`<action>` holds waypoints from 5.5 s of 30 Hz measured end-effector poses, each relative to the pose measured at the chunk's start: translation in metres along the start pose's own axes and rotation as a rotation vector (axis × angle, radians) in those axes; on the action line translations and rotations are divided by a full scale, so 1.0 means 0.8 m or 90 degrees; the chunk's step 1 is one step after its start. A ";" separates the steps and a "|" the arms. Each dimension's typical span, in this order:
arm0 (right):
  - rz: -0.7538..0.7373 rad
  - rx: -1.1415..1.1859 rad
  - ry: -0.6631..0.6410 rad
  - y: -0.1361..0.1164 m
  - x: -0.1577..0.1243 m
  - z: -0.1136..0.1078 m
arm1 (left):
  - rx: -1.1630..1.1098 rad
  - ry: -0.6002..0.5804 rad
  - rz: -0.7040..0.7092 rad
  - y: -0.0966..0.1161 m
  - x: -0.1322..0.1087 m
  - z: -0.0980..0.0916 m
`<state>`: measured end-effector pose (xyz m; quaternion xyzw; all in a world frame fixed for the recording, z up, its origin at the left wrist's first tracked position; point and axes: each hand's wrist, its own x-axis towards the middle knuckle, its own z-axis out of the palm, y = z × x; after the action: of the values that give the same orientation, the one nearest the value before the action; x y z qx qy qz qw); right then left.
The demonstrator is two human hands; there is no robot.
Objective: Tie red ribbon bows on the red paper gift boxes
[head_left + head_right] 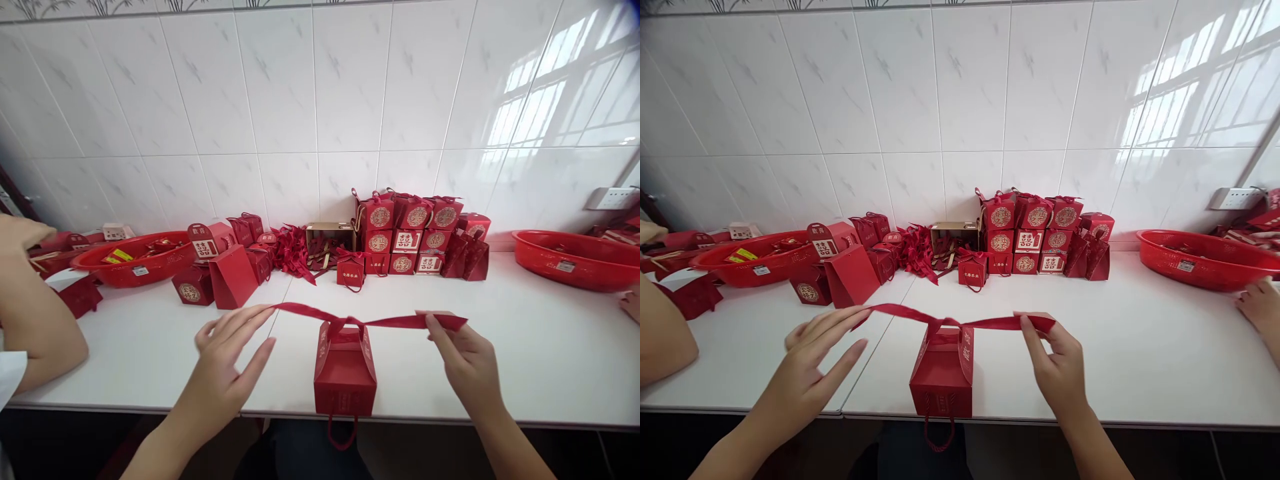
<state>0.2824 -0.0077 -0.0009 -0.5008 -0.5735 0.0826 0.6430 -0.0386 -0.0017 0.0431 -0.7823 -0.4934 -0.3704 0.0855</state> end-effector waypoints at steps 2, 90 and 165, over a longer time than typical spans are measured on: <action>0.049 -0.076 0.005 0.018 -0.014 -0.019 | 0.017 -0.005 -0.056 -0.025 -0.029 -0.001; 0.187 0.177 -0.366 -0.046 -0.027 0.066 | -0.652 -0.347 -0.270 0.075 0.006 0.061; -0.006 -0.072 -0.437 -0.039 -0.028 0.026 | -0.477 -0.341 -0.126 0.022 0.023 0.086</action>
<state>0.2431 -0.0267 0.0044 -0.4759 -0.7624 0.2117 0.3840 0.0144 0.0370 0.0108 -0.7767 -0.4025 -0.3142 -0.3688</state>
